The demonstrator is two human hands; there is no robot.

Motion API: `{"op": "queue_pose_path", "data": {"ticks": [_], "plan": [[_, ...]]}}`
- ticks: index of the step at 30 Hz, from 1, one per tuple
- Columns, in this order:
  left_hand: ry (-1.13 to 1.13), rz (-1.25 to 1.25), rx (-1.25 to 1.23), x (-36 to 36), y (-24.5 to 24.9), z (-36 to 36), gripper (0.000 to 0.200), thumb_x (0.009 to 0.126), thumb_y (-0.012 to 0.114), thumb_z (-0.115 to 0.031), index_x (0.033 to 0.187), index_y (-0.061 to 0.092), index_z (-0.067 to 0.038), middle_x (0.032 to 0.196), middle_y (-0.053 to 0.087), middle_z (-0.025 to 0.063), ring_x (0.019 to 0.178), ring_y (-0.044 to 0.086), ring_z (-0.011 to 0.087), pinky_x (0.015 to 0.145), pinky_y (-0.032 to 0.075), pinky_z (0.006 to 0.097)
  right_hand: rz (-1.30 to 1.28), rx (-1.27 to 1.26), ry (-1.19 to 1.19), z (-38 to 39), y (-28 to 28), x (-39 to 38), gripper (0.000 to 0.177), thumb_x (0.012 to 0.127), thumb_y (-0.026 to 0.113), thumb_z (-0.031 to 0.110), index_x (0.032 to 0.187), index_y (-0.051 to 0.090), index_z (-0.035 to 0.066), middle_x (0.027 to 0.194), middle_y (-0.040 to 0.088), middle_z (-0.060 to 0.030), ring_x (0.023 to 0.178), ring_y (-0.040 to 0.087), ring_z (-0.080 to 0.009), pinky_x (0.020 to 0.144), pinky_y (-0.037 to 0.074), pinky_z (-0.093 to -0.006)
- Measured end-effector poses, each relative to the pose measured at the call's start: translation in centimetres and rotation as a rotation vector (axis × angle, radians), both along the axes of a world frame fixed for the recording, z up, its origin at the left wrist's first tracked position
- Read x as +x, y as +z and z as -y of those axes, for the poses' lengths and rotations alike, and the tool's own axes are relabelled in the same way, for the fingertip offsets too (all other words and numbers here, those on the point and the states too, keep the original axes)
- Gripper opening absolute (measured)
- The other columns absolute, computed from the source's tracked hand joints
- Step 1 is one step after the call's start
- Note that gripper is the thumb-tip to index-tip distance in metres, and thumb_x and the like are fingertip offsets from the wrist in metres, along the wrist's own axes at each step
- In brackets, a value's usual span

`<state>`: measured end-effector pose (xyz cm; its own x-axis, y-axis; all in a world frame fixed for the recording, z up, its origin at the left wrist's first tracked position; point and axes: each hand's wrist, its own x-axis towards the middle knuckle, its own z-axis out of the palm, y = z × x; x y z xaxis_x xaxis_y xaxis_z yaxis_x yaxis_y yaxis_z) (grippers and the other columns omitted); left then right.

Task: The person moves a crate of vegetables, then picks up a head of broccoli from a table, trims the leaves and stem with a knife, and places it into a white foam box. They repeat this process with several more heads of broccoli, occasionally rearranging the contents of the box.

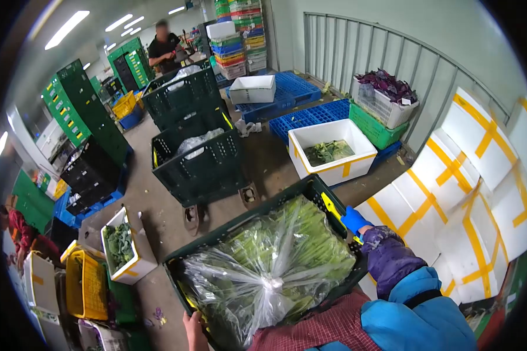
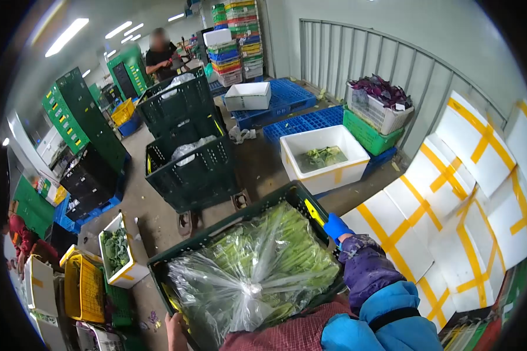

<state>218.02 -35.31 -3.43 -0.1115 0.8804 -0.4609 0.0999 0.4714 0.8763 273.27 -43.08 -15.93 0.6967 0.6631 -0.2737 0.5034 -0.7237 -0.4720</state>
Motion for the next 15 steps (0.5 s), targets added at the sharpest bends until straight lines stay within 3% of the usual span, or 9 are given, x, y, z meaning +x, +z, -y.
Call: {"op": "queue_pose_path", "data": {"ticks": [1,4,6,12,14,15], "plan": [[0.039,-0.019,0.016,0.7,0.4,-0.9,0.010,0.069,0.048,-0.007,0.078,0.044,-0.009,0.054,0.038,-0.0016,0.041,0.036,0.0092,0.038,0.032,0.0242,-0.006,0.045,0.042,-1.5,1.2,0.3,0.035,0.076,0.056,0.025,0.098,0.045,-0.001,0.088,0.056,-0.0268,0.085,0.054,-0.0418,0.071,0.044,-0.0459],[0.026,0.049,-0.054,0.8,-1.6,-5.8,0.016,0.070,0.048,-0.005,0.086,0.047,-0.007,0.061,0.044,0.0000,0.044,0.038,0.0088,0.038,0.032,0.0228,0.006,0.099,0.094,-6.7,4.3,1.3,0.035,0.077,0.056,0.025,0.097,0.044,-0.001,0.088,0.056,-0.0267,0.085,0.054,-0.0425,0.069,0.044,-0.0462],[0.022,0.037,-0.055,2.2,-1.8,-9.0,0.014,0.070,0.048,-0.006,0.083,0.047,-0.008,0.060,0.043,-0.0005,0.042,0.037,0.0083,0.037,0.032,0.0223,-0.106,0.084,0.036,-9.6,5.8,2.1,0.031,0.074,0.055,0.018,0.097,0.048,0.000,0.094,0.055,-0.0262,0.090,0.054,-0.0406,0.074,0.043,-0.0444],[-0.029,-0.027,0.011,9.2,-0.6,-19.0,0.014,0.071,0.050,-0.007,0.084,0.047,-0.008,0.059,0.044,-0.0019,0.042,0.037,0.0079,0.038,0.032,0.0215,-0.096,0.082,0.045,-19.0,0.8,9.2,0.031,0.074,0.054,0.019,0.097,0.047,0.000,0.091,0.056,-0.0270,0.089,0.054,-0.0414,0.072,0.044,-0.0446],[-0.096,0.019,0.014,12.3,1.9,-21.5,0.009,0.082,0.052,-0.019,0.082,0.053,-0.011,0.062,0.047,-0.0025,0.050,0.043,0.0085,0.045,0.034,0.0220,-0.126,0.069,-0.009,-22.6,0.4,10.7,0.031,0.074,0.054,0.020,0.096,0.047,0.000,0.090,0.056,-0.0279,0.088,0.054,-0.0415,0.072,0.044,-0.0452],[-0.055,-0.005,0.025,13.9,2.2,-23.2,0.008,0.083,0.051,-0.019,0.083,0.052,-0.010,0.061,0.047,-0.0020,0.047,0.044,0.0092,0.042,0.034,0.0218,-0.141,0.076,-0.002,-24.5,0.7,12.2,0.030,0.074,0.053,0.019,0.096,0.047,0.001,0.090,0.056,-0.0277,0.088,0.054,-0.0412,0.071,0.044,-0.0454]]}}
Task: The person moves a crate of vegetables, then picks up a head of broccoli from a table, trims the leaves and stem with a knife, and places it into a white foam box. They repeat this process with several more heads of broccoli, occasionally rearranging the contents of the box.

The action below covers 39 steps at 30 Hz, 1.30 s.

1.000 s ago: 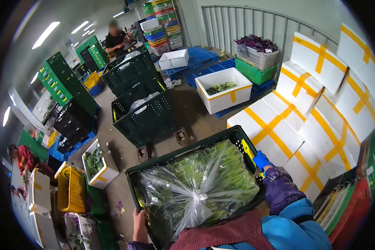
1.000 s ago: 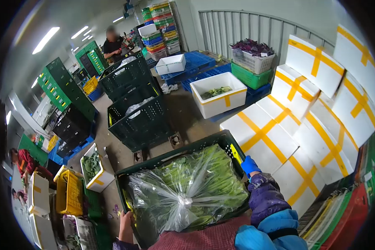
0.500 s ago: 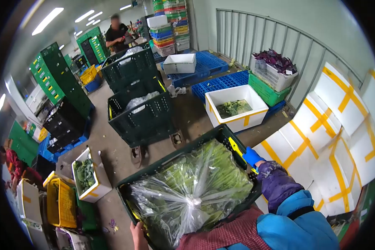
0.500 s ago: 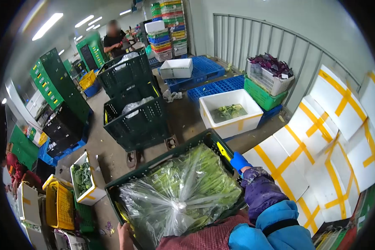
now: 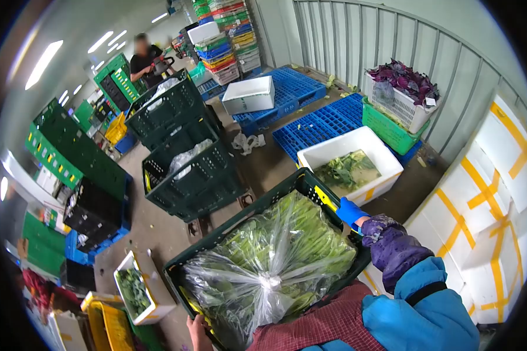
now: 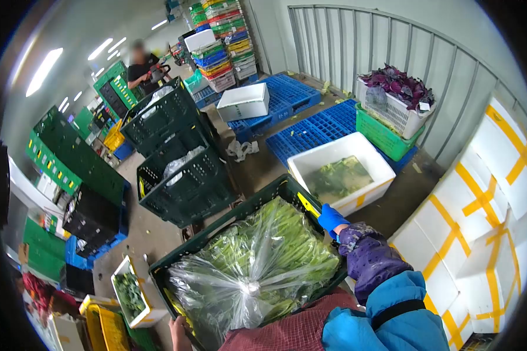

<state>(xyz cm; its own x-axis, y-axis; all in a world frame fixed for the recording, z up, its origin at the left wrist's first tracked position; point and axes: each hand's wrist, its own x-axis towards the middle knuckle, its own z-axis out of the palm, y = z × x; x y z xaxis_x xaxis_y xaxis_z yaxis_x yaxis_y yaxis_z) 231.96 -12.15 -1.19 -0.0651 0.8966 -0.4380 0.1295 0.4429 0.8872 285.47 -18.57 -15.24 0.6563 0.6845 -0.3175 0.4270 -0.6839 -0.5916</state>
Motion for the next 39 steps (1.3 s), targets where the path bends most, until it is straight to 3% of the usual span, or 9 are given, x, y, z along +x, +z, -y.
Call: {"op": "queue_pose_path", "data": {"ticks": [11,15,17,19,23,28,33,37,39], "plan": [[-0.172,-0.072,0.141,7.6,-2.6,-15.1,0.029,0.086,0.038,-0.005,0.115,0.043,-0.003,0.087,0.049,0.0043,0.073,0.047,0.0138,0.065,0.041,0.0233,-0.038,0.062,0.050,-20.7,0.3,12.0,0.030,0.074,0.050,0.017,0.098,0.045,0.000,0.095,0.055,-0.0282,0.091,0.052,-0.0435,0.074,0.042,-0.0482],[-0.056,0.072,0.072,10.5,-2.7,-22.4,0.034,0.088,0.042,-0.015,0.120,0.041,-0.004,0.097,0.050,0.0062,0.082,0.046,0.0135,0.070,0.041,0.0265,-0.042,0.148,0.026,-28.4,-1.2,13.3,0.031,0.073,0.052,0.018,0.098,0.045,0.000,0.092,0.055,-0.0275,0.088,0.053,-0.0428,0.074,0.042,-0.0477],[-0.149,-0.079,0.225,11.8,-4.6,-26.2,0.031,0.087,0.045,-0.019,0.115,0.045,-0.004,0.091,0.051,0.0055,0.079,0.047,0.0128,0.067,0.041,0.0255,0.048,0.152,0.056,-32.7,-0.7,15.6,0.031,0.072,0.054,0.019,0.096,0.047,0.000,0.095,0.054,-0.0270,0.094,0.052,-0.0402,0.075,0.042,-0.0456],[0.019,0.112,0.016,13.4,-2.8,-28.5,0.023,0.085,0.048,-0.019,0.103,0.050,-0.005,0.082,0.051,0.0039,0.070,0.049,0.0118,0.060,0.041,0.0244,0.105,0.062,0.077,-35.4,1.5,16.1,0.031,0.072,0.055,0.019,0.095,0.048,0.000,0.096,0.053,-0.0269,0.095,0.051,-0.0401,0.076,0.042,-0.0447],[0.101,-0.041,-0.111,16.1,-3.9,-34.8,0.019,0.083,0.052,-0.020,0.096,0.050,-0.007,0.074,0.050,0.0025,0.061,0.048,0.0109,0.053,0.039,0.0233,0.117,0.034,0.164,-41.8,0.7,19.2,0.046,0.076,0.055,0.024,0.112,0.042,-0.002,0.095,0.055,-0.0268,0.089,0.055,-0.0404,0.073,0.044,-0.0441],[0.029,0.026,-0.037,20.3,-4.9,-40.2,0.041,0.084,0.052,-0.022,0.118,0.039,-0.003,0.083,0.050,0.0041,0.072,0.047,0.0129,0.063,0.040,0.0260,0.040,-0.046,0.098,-47.5,-2.3,22.7,0.034,0.072,0.053,0.017,0.102,0.050,0.001,0.100,0.055,-0.0260,0.095,0.053,-0.0399,0.080,0.043,-0.0453],[-0.152,-0.174,0.027,26.8,-6.3,-46.1,0.036,0.087,0.038,-0.008,0.123,0.037,-0.003,0.109,0.044,0.0079,0.088,0.046,0.0158,0.075,0.041,0.0281,-0.040,-0.101,0.088,-53.2,-6.2,28.0,0.026,0.072,0.052,0.018,0.094,0.052,0.003,0.095,0.057,-0.0244,0.091,0.055,-0.0391,0.076,0.045,-0.0443],[-0.295,-0.402,0.085,35.3,-4.6,-52.1,0.030,0.087,0.043,-0.011,0.116,0.043,-0.003,0.097,0.047,0.0052,0.080,0.047,0.0134,0.068,0.042,0.0262,-0.127,-0.078,0.031,-58.2,-8.4,35.8,0.025,0.072,0.051,0.017,0.093,0.053,0.003,0.093,0.057,-0.0244,0.088,0.056,-0.0388,0.073,0.045,-0.0455],[-0.011,-0.197,-0.224,40.6,-4.1,-56.1,0.024,0.086,0.049,-0.021,0.103,0.048,-0.005,0.080,0.047,0.0021,0.068,0.046,0.0114,0.060,0.040,0.0251,-0.120,-0.081,0.052,-59.4,-10.6,39.7,0.026,0.072,0.052,0.018,0.093,0.053,0.002,0.093,0.057,-0.0246,0.088,0.056,-0.0389,0.073,0.045,-0.0454]]}}
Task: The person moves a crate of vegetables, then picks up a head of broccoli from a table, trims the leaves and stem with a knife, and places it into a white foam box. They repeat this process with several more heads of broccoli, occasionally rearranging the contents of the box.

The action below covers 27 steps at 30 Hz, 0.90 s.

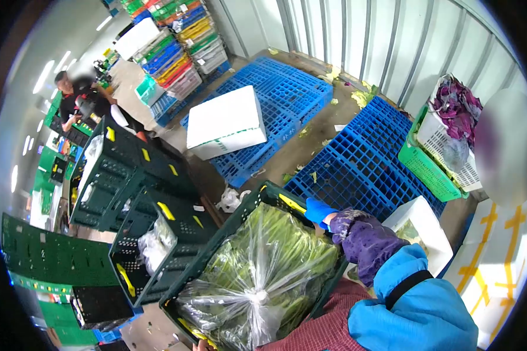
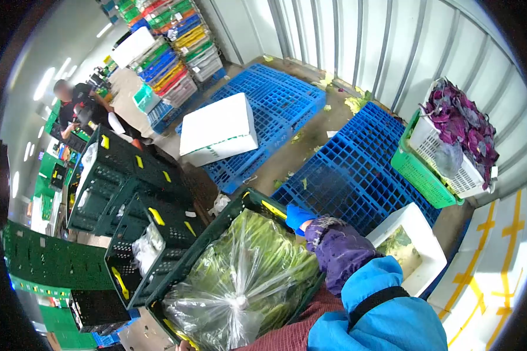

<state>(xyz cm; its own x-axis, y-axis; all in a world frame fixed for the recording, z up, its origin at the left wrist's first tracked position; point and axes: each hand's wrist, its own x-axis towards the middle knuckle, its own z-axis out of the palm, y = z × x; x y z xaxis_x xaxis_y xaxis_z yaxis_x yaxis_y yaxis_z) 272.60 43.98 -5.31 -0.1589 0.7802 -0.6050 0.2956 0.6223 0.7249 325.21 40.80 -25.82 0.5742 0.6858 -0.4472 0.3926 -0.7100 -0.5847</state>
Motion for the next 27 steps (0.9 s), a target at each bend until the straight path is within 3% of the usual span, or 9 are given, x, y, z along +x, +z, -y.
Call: {"op": "queue_pose_path", "data": {"ticks": [4,6,14,18,19,20,22,24,27], "plan": [[-0.007,0.013,-0.294,4.5,-6.8,-8.4,0.026,0.085,0.049,-0.031,0.095,0.049,-0.007,0.074,0.049,0.0007,0.064,0.047,0.0108,0.056,0.039,0.0232,-0.012,-0.101,-0.031,1.1,-4.0,6.3,0.029,0.071,0.054,0.021,0.093,0.053,0.001,0.092,0.057,-0.0249,0.087,0.056,-0.0392,0.070,0.046,-0.0455],[-0.072,0.097,-0.165,8.4,-12.1,-10.7,0.013,0.072,0.053,-0.009,0.085,0.048,-0.008,0.059,0.044,-0.0023,0.043,0.039,0.0087,0.040,0.034,0.0225,0.015,-0.124,-0.154,3.1,-5.4,9.8,0.029,0.071,0.054,0.020,0.092,0.053,0.000,0.092,0.056,-0.0263,0.086,0.055,-0.0405,0.068,0.046,-0.0465],[-0.193,0.047,-0.372,25.2,-24.6,-10.4,0.019,0.070,0.058,-0.008,0.087,0.051,-0.004,0.069,0.051,0.0008,0.055,0.047,0.0114,0.050,0.037,0.0243,0.198,-0.243,-0.433,14.5,-8.4,22.7,0.036,0.076,0.053,0.018,0.105,0.043,-0.001,0.096,0.053,-0.0293,0.092,0.051,-0.0433,0.076,0.042,-0.0481],[-0.794,0.145,-0.189,30.7,-28.5,-10.0,0.036,0.074,0.056,-0.008,0.108,0.045,-0.004,0.090,0.054,0.0078,0.080,0.052,0.0171,0.067,0.042,0.0293,0.239,-0.386,-0.488,17.9,-9.4,26.5,0.064,0.077,0.055,0.023,0.128,0.027,-0.002,0.103,0.052,-0.0300,0.095,0.052,-0.0407,0.081,0.042,-0.0453],[-0.921,0.137,-0.114,31.9,-29.3,-9.9,0.040,0.075,0.056,-0.009,0.112,0.044,-0.004,0.094,0.054,0.0094,0.085,0.053,0.0185,0.070,0.043,0.0303,0.246,-0.318,-0.431,19.6,-11.4,26.8,0.070,0.076,0.057,0.026,0.131,0.023,-0.002,0.108,0.050,-0.0298,0.099,0.051,-0.0396,0.085,0.041,-0.0438],[-0.929,0.156,-0.369,32.3,-30.5,-9.8,0.039,0.078,0.055,-0.011,0.115,0.043,-0.004,0.101,0.053,0.0093,0.091,0.052,0.0180,0.075,0.042,0.0310,0.543,-0.183,-0.297,21.9,-15.4,26.9,0.057,0.071,0.062,0.019,0.121,0.038,0.004,0.105,0.052,-0.0262,0.095,0.052,-0.0408,0.080,0.043,-0.0426],[-0.910,0.159,-0.636,32.3,-31.4,-9.3,0.039,0.080,0.053,-0.012,0.117,0.042,-0.005,0.107,0.053,0.0091,0.097,0.051,0.0175,0.079,0.041,0.0318,0.249,-0.512,-0.306,17.5,-11.4,24.6,0.050,0.070,0.064,0.020,0.113,0.045,0.002,0.099,0.056,-0.0214,0.089,0.055,-0.0374,0.077,0.044,-0.0409],[-0.718,0.415,-0.771,32.2,-31.1,-8.9,0.038,0.080,0.053,-0.013,0.117,0.043,-0.006,0.107,0.053,0.0063,0.096,0.050,0.0155,0.078,0.040,0.0304,0.134,-0.201,-0.257,22.7,-20.7,23.2,0.045,0.071,0.065,0.025,0.107,0.050,0.004,0.097,0.057,-0.0194,0.087,0.056,-0.0346,0.074,0.045,-0.0409],[-0.762,0.228,-0.643,30.2,-30.8,-8.9,0.035,0.080,0.053,-0.012,0.113,0.048,-0.008,0.099,0.057,0.0053,0.087,0.052,0.0137,0.071,0.042,0.0274,0.136,-0.375,-0.015,20.0,-18.1,18.8,0.054,0.079,0.054,0.034,0.121,0.043,0.003,0.121,0.046,-0.0196,0.113,0.044,-0.0319,0.096,0.033,-0.0387]]}}
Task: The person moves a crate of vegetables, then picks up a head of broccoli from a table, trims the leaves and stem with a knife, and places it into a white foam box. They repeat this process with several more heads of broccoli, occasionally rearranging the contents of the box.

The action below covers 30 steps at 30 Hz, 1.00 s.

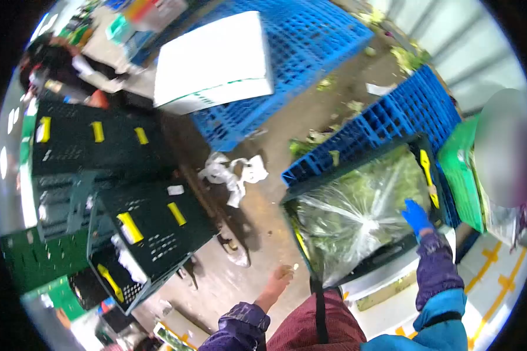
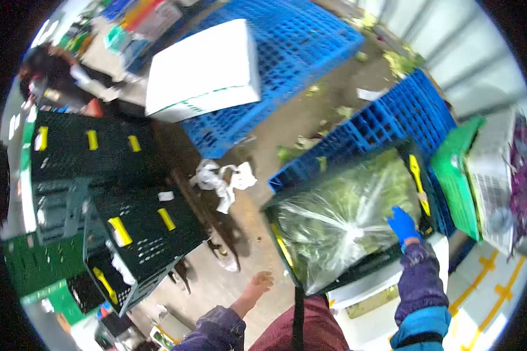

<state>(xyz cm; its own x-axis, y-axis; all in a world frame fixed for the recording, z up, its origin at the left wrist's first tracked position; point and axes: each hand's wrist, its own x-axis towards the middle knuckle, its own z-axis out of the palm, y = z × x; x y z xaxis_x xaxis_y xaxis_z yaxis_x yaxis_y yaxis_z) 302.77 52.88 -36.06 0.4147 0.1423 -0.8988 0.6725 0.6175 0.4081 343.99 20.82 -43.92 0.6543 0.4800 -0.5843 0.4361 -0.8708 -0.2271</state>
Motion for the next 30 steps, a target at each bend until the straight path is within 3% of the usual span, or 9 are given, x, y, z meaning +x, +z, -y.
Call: {"op": "queue_pose_path", "data": {"ticks": [4,11,13,15,18,21,24,28,30], "plan": [[-0.075,-0.055,0.164,-5.0,0.7,-1.8,0.034,0.079,0.052,-0.013,0.113,0.049,-0.007,0.098,0.059,0.0063,0.084,0.054,0.0139,0.070,0.044,0.0280,-0.111,-0.056,0.047,-0.7,0.5,-0.5,0.044,0.074,0.058,0.029,0.108,0.053,0.002,0.112,0.052,-0.0200,0.105,0.049,-0.0337,0.092,0.037,-0.0399],[0.249,-0.137,0.217,-13.7,5.1,-5.2,0.036,0.078,0.052,-0.009,0.114,0.048,-0.005,0.100,0.059,0.0086,0.083,0.057,0.0144,0.067,0.045,0.0265,-0.033,0.057,0.174,-7.9,4.3,1.8,0.032,0.074,0.058,0.025,0.097,0.058,0.003,0.101,0.057,-0.0188,0.096,0.053,-0.0341,0.084,0.041,-0.0400],[0.370,-0.118,0.267,-16.3,5.9,-6.3,0.035,0.077,0.051,-0.008,0.112,0.048,-0.004,0.099,0.059,0.0094,0.082,0.057,0.0156,0.067,0.046,0.0259,0.134,0.305,0.436,-10.2,5.1,1.6,0.029,0.076,0.056,0.023,0.096,0.058,0.003,0.099,0.058,-0.0185,0.093,0.054,-0.0330,0.082,0.042,-0.0397],[0.505,-0.077,0.331,-17.5,7.3,-8.3,0.037,0.079,0.052,-0.010,0.115,0.043,-0.004,0.101,0.056,0.0103,0.081,0.056,0.0170,0.068,0.046,0.0277,0.110,0.288,0.473,-15.2,9.3,0.2,0.027,0.078,0.055,0.023,0.096,0.058,0.003,0.100,0.058,-0.0180,0.094,0.054,-0.0319,0.082,0.042,-0.0390],[0.775,-0.059,0.313,-18.6,9.8,-11.4,0.041,0.082,0.053,-0.016,0.119,0.037,-0.009,0.102,0.052,0.0102,0.085,0.055,0.0212,0.069,0.046,0.0321,0.058,0.321,0.347,-22.7,18.8,-5.2,0.027,0.079,0.053,0.024,0.094,0.058,0.002,0.093,0.060,-0.0160,0.086,0.056,-0.0332,0.077,0.044,-0.0400],[0.996,-0.002,0.255,-19.7,11.1,-14.3,0.042,0.083,0.053,-0.020,0.120,0.034,-0.012,0.105,0.050,0.0107,0.086,0.055,0.0225,0.069,0.046,0.0339,-0.314,0.360,-0.010,-25.4,21.1,-8.2,0.027,0.080,0.052,0.027,0.093,0.058,0.003,0.089,0.061,-0.0160,0.081,0.057,-0.0352,0.071,0.045,-0.0409],[1.027,0.039,0.287,-20.4,12.0,-16.2,0.041,0.084,0.053,-0.023,0.119,0.034,-0.011,0.108,0.048,0.0112,0.086,0.054,0.0232,0.070,0.045,0.0345,-0.037,0.271,0.494,-22.7,15.6,-7.7,0.027,0.080,0.052,0.030,0.091,0.057,0.006,0.087,0.060,-0.0175,0.080,0.056,-0.0364,0.068,0.045,-0.0432],[1.056,0.057,0.341,-20.4,12.6,-18.3,0.040,0.084,0.053,-0.021,0.117,0.034,-0.010,0.109,0.048,0.0117,0.088,0.054,0.0249,0.070,0.045,0.0352,-0.219,0.157,0.517,-25.2,18.0,-10.9,0.028,0.079,0.054,0.030,0.090,0.059,0.004,0.085,0.060,-0.0165,0.080,0.057,-0.0347,0.070,0.045,-0.0398],[1.094,0.047,0.349,-19.4,13.8,-19.2,0.041,0.083,0.053,-0.020,0.117,0.034,-0.008,0.107,0.048,0.0119,0.086,0.054,0.0227,0.069,0.046,0.0331,-0.174,0.133,0.723,-26.7,17.3,-10.4,0.027,0.079,0.055,0.029,0.089,0.059,0.004,0.082,0.061,-0.0153,0.074,0.060,-0.0300,0.067,0.046,-0.0382]]}}
